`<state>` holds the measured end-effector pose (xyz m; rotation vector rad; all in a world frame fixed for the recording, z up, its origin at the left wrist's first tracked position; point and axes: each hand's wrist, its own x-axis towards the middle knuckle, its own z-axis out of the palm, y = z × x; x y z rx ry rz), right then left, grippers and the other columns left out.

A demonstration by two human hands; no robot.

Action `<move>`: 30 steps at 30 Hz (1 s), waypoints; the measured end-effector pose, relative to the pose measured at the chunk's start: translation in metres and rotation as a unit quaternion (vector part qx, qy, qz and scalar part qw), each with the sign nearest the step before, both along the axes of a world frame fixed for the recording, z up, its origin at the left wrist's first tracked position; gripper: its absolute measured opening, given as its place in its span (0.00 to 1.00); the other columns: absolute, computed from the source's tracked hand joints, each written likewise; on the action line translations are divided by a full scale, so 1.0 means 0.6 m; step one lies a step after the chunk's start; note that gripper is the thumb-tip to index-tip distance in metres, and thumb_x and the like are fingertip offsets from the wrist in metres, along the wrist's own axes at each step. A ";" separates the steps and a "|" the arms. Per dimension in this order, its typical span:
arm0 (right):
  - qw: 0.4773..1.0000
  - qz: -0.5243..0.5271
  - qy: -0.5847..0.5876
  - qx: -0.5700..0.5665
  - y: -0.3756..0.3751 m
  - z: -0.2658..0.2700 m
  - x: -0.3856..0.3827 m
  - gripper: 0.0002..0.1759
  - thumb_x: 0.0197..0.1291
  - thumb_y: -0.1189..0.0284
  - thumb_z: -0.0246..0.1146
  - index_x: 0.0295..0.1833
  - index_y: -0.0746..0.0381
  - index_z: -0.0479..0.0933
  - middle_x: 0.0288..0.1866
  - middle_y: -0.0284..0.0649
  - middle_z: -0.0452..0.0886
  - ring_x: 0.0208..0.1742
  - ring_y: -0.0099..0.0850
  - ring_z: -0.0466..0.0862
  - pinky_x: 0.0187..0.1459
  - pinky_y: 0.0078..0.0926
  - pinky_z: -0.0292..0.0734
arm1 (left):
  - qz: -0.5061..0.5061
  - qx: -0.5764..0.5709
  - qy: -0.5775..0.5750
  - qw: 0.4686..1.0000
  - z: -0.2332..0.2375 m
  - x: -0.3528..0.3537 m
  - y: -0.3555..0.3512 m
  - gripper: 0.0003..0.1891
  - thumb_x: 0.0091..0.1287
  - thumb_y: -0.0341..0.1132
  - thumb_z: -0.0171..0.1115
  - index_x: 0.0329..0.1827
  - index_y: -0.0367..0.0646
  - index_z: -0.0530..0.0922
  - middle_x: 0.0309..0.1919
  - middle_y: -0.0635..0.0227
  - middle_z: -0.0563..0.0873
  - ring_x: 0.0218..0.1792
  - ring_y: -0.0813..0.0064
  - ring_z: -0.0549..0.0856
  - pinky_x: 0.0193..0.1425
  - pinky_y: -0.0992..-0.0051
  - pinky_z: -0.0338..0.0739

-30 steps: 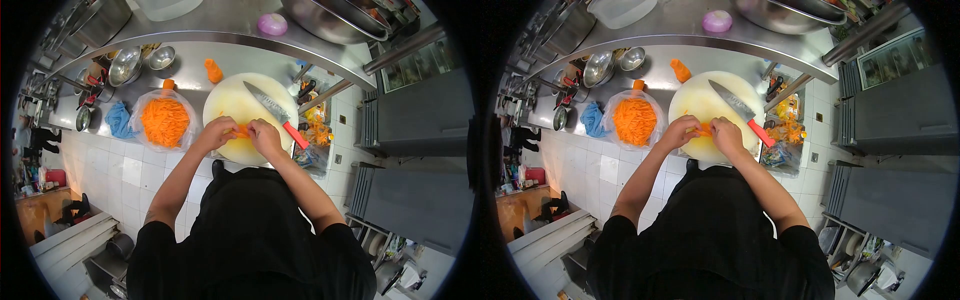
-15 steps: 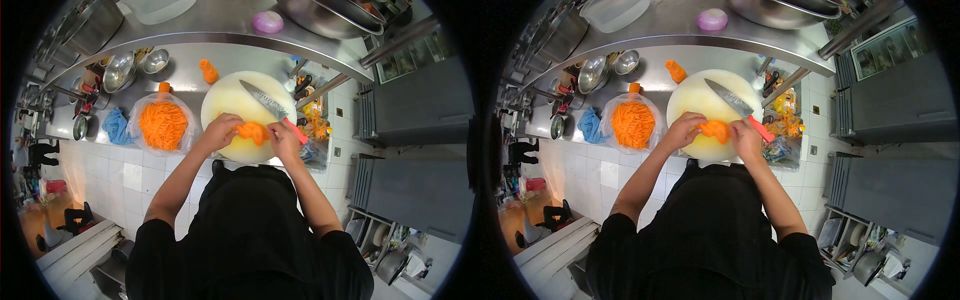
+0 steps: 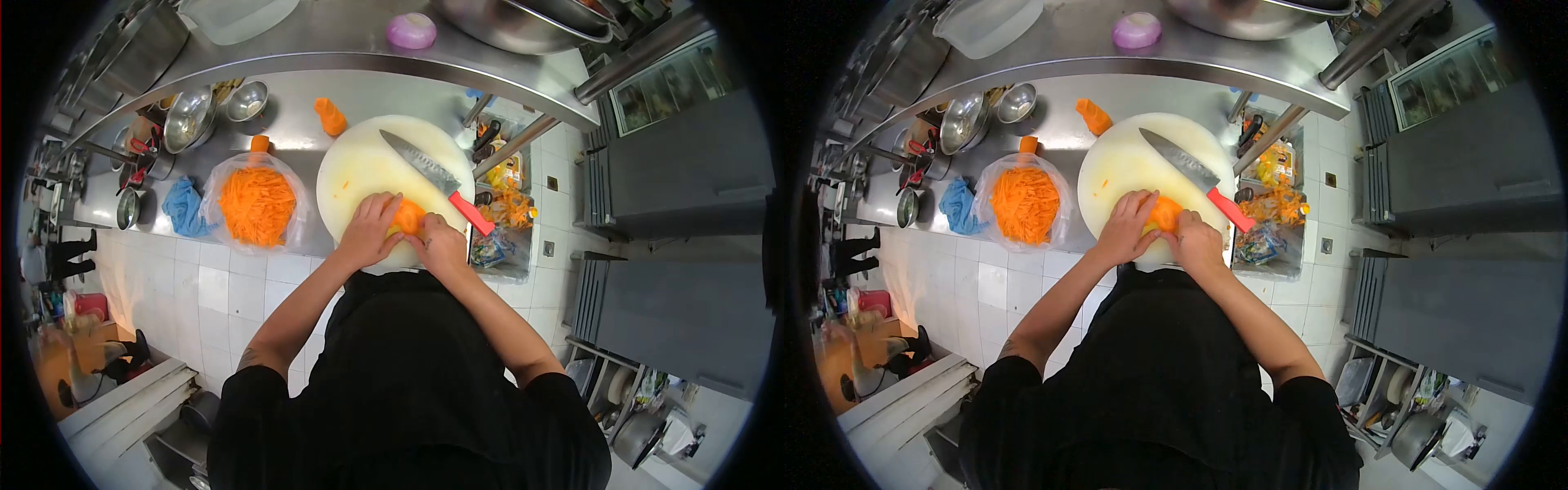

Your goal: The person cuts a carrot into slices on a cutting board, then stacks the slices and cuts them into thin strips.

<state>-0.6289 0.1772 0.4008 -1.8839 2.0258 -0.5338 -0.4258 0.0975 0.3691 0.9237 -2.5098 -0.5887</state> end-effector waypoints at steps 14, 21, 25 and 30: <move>0.995 0.036 -0.039 -0.080 -0.017 -0.006 0.010 0.18 0.65 0.74 0.76 0.58 0.62 0.80 0.51 0.49 0.85 0.44 0.53 0.92 0.46 0.50 0.88 | 0.004 -0.003 0.002 1.000 -0.003 -0.002 0.013 0.44 0.75 0.41 0.72 0.91 0.36 0.62 0.79 0.46 0.72 0.79 0.42 0.72 0.86 0.52 0.68; 0.987 -0.014 -0.122 -0.104 -0.019 -0.017 -0.026 0.16 0.64 0.81 0.72 0.57 0.62 0.84 0.54 0.48 0.87 0.49 0.53 0.91 0.49 0.50 0.88 | 0.047 -0.024 0.014 0.998 0.012 -0.027 0.039 0.47 0.71 0.50 0.77 0.91 0.46 0.66 0.84 0.44 0.67 0.81 0.37 0.70 0.87 0.42 0.64; 0.993 0.007 -0.101 -0.052 -0.017 -0.027 -0.064 0.18 0.63 0.81 0.72 0.59 0.62 0.85 0.54 0.49 0.87 0.53 0.53 0.91 0.54 0.51 0.87 | 0.100 -0.054 -0.009 0.994 0.000 -0.057 0.047 0.43 0.72 0.52 0.75 0.88 0.50 0.71 0.83 0.47 0.70 0.82 0.41 0.70 0.87 0.35 0.60; 0.995 -0.006 -0.084 -0.050 -0.027 -0.051 -0.038 0.18 0.63 0.82 0.71 0.58 0.63 0.85 0.56 0.52 0.85 0.56 0.56 0.90 0.56 0.53 0.87 | 0.104 -0.062 -0.028 0.992 -0.004 -0.068 0.042 0.35 0.75 0.50 0.72 0.84 0.52 0.76 0.82 0.58 0.75 0.82 0.50 0.72 0.87 0.36 0.59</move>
